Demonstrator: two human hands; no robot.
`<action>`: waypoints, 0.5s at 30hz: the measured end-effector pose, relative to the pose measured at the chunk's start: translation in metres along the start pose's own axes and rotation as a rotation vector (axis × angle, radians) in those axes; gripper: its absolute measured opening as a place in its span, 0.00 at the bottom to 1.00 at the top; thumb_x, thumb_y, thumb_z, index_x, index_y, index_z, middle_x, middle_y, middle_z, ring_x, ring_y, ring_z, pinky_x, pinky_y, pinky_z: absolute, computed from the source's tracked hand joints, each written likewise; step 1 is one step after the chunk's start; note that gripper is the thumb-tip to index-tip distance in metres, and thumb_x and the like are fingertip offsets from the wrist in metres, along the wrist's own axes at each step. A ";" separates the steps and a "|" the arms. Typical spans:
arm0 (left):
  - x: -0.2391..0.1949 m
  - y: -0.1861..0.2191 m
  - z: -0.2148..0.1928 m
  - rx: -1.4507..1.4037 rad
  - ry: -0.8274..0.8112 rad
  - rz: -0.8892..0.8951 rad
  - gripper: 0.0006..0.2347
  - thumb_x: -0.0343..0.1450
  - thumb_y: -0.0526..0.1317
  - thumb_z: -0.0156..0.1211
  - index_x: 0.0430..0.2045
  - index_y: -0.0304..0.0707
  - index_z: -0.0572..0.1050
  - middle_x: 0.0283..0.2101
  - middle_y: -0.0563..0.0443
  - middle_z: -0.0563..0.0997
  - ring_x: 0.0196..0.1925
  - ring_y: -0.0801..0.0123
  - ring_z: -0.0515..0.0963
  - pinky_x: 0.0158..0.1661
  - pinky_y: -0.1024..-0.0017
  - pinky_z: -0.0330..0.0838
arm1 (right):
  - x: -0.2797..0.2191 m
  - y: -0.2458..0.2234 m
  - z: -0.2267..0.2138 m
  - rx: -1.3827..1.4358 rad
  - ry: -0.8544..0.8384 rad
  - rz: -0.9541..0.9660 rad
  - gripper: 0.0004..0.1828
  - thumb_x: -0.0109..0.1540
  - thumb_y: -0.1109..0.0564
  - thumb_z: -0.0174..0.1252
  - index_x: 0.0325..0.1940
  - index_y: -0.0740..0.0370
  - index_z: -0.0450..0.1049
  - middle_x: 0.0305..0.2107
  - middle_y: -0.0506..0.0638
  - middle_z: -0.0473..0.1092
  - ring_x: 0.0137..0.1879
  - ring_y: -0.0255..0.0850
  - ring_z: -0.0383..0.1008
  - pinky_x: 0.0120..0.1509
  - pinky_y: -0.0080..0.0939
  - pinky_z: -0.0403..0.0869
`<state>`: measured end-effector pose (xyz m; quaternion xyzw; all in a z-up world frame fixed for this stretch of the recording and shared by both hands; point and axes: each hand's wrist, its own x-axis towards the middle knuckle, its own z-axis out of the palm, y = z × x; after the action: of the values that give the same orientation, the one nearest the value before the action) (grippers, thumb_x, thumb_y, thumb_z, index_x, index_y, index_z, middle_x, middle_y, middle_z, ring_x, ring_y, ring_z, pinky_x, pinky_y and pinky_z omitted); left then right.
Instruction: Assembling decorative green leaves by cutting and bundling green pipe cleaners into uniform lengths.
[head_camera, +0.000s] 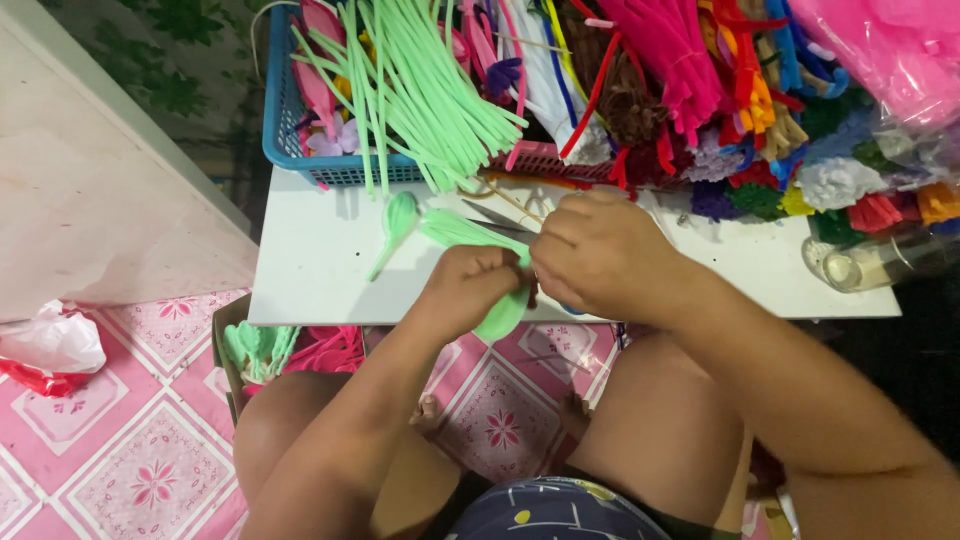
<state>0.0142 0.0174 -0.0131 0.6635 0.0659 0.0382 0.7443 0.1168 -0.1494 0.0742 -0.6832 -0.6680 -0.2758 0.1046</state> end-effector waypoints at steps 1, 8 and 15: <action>-0.001 -0.002 0.000 0.065 -0.071 0.030 0.05 0.64 0.36 0.61 0.16 0.42 0.80 0.13 0.56 0.72 0.20 0.74 0.72 0.28 0.74 0.68 | -0.001 0.003 -0.001 0.069 -0.098 -0.066 0.13 0.65 0.50 0.54 0.29 0.57 0.70 0.23 0.49 0.65 0.32 0.48 0.70 0.36 0.51 0.68; -0.011 0.000 0.009 0.808 -0.375 0.447 0.13 0.71 0.45 0.51 0.16 0.42 0.74 0.21 0.45 0.81 0.36 0.45 0.83 0.61 0.45 0.60 | -0.012 0.014 -0.013 0.630 -0.604 0.107 0.13 0.64 0.50 0.58 0.33 0.62 0.70 0.24 0.61 0.71 0.37 0.64 0.74 0.40 0.66 0.72; -0.009 -0.002 -0.006 0.320 -0.385 0.250 0.08 0.71 0.38 0.56 0.21 0.39 0.78 0.23 0.47 0.78 0.34 0.62 0.80 0.50 0.58 0.70 | -0.026 0.002 -0.027 0.770 -0.360 0.138 0.09 0.66 0.54 0.56 0.44 0.61 0.75 0.34 0.57 0.75 0.42 0.60 0.77 0.45 0.60 0.75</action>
<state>0.0041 0.0222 -0.0149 0.7705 -0.1538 -0.0080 0.6185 0.1139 -0.1854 0.0838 -0.6747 -0.6825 0.1250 0.2517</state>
